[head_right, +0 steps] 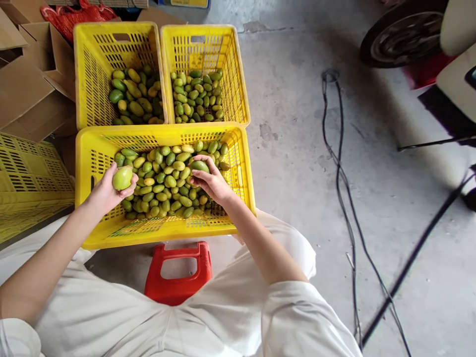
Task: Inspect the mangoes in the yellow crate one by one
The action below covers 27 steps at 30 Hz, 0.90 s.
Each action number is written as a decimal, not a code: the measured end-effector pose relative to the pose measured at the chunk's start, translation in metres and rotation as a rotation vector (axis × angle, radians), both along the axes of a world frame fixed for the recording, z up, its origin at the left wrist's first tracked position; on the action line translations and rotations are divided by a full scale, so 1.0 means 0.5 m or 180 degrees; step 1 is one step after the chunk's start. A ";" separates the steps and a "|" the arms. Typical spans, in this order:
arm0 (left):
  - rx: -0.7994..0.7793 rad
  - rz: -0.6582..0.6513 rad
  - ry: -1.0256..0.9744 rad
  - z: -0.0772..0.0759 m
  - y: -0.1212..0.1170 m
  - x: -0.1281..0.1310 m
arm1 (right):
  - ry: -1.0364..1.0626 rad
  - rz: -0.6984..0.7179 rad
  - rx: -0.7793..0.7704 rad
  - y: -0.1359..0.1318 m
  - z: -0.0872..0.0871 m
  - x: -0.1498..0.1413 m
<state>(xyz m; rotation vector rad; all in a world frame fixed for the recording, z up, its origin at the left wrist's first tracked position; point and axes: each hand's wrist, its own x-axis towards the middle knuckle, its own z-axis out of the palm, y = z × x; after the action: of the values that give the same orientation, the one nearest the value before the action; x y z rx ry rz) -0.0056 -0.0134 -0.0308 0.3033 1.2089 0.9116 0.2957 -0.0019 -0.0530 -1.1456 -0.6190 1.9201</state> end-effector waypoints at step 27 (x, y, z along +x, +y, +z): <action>-0.0178 0.0553 -0.0224 -0.014 0.006 -0.015 | -0.0495 -0.0093 -0.0259 -0.001 -0.017 0.001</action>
<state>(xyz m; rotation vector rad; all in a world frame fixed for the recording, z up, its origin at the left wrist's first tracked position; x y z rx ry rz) -0.0131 -0.0102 -0.0376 0.1214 1.2067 1.0280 0.2963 -0.0023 -0.0617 -1.3581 -0.6083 1.8582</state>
